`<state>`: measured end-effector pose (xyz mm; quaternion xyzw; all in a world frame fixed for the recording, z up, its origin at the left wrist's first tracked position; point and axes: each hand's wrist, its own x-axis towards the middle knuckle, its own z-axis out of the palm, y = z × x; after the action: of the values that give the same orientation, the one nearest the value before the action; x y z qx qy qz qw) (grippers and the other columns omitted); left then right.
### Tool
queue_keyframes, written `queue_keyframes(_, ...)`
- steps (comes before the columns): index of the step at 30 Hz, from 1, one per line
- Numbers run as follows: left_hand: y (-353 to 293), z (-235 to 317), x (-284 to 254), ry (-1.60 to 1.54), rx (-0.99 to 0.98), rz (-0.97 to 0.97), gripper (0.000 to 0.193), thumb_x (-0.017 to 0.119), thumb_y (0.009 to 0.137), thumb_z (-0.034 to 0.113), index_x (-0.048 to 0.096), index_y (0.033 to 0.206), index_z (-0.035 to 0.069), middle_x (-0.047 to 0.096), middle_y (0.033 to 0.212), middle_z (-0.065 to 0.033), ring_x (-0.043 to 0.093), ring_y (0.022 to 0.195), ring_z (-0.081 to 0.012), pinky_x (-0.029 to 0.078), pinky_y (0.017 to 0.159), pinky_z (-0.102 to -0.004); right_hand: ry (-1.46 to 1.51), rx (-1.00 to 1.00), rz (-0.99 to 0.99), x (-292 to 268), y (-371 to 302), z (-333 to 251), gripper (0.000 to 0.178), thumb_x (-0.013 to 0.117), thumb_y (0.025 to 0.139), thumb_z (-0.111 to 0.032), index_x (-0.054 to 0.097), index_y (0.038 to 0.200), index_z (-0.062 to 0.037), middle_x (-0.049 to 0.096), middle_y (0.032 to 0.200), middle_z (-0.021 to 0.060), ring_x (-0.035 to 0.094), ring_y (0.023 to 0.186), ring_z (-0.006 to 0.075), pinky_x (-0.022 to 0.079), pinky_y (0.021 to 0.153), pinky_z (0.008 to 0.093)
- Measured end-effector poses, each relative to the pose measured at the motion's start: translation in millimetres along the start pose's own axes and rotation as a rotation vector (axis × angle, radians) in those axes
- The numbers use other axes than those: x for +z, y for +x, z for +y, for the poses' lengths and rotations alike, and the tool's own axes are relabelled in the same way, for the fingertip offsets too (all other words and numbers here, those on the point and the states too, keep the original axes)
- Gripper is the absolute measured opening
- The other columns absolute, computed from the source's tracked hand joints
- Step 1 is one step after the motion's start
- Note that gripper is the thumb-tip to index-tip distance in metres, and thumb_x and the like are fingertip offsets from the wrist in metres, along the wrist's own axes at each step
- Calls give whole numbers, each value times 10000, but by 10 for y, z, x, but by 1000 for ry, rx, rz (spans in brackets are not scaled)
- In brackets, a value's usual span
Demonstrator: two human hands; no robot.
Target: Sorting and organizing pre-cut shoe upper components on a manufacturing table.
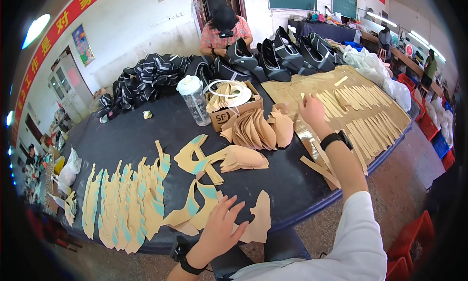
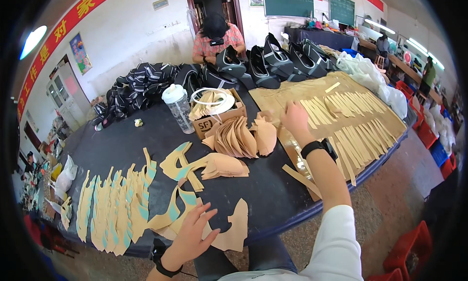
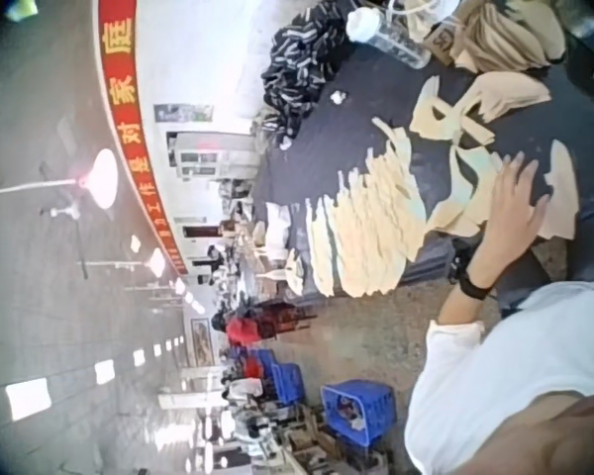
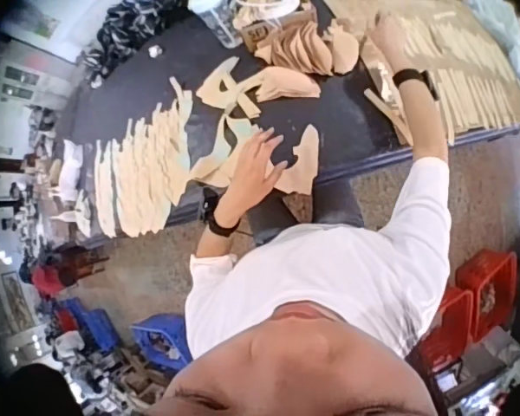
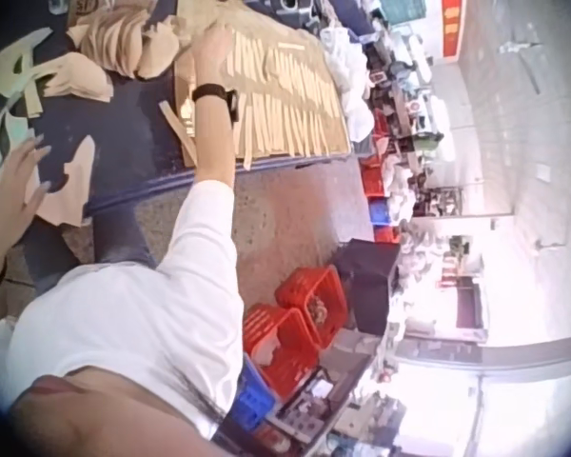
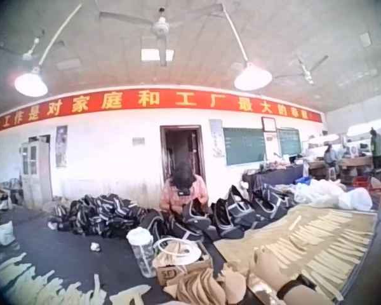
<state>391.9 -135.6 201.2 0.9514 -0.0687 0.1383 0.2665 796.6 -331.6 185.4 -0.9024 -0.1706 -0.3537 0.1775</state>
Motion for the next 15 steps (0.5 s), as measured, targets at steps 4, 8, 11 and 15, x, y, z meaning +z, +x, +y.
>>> queue_keyframes(4, 175, 111, -85, -123, 47, 98, 496, 692, 785, 80, 513, 1245, 37, 510, 1267, -172, 528, 1105, -318, 438, 916, -376, 930, 107, -515, -928, -155, -681, 178, 623, 781, -106, 636, 910, 16, 659, 861, 89, 626, 690, 150, 488, 626, 274)
queue_keyframes(8, 396, 281, -2, -312, -57, 458, 550, 726, 764, 62, 504, 1267, 32, 579, 1071, -91, 492, 708, -131, 414, 590, -251, 1250, 15, -896, -1532, -549, -1147, 127, 639, 800, -54, 648, 897, 27, 672, 931, 89, 624, 703, 108, 488, 631, 232)
queue_keyframes(11, 496, 201, 50, -385, -71, 358, 460, 734, 769, 75, 568, 1194, 17, 600, 986, -70, 480, 639, -104, 399, 563, -236, 1245, -129, -1119, -1691, -721, -1298, 135, 649, 818, -55, 647, 919, 35, 671, 970, 111, 620, 739, 99, 487, 661, 218)
queue_keyframes(15, 295, -26, 197, -762, -202, -12, 210, 722, 807, 128, 687, 974, 5, 621, 777, -29, 490, 593, -77, 402, 552, -238, 1470, -81, -1287, -1678, -839, -1550, 197, 733, 795, -85, 695, 974, -11, 629, 863, 14, 577, 827, 68, 454, 725, 197)
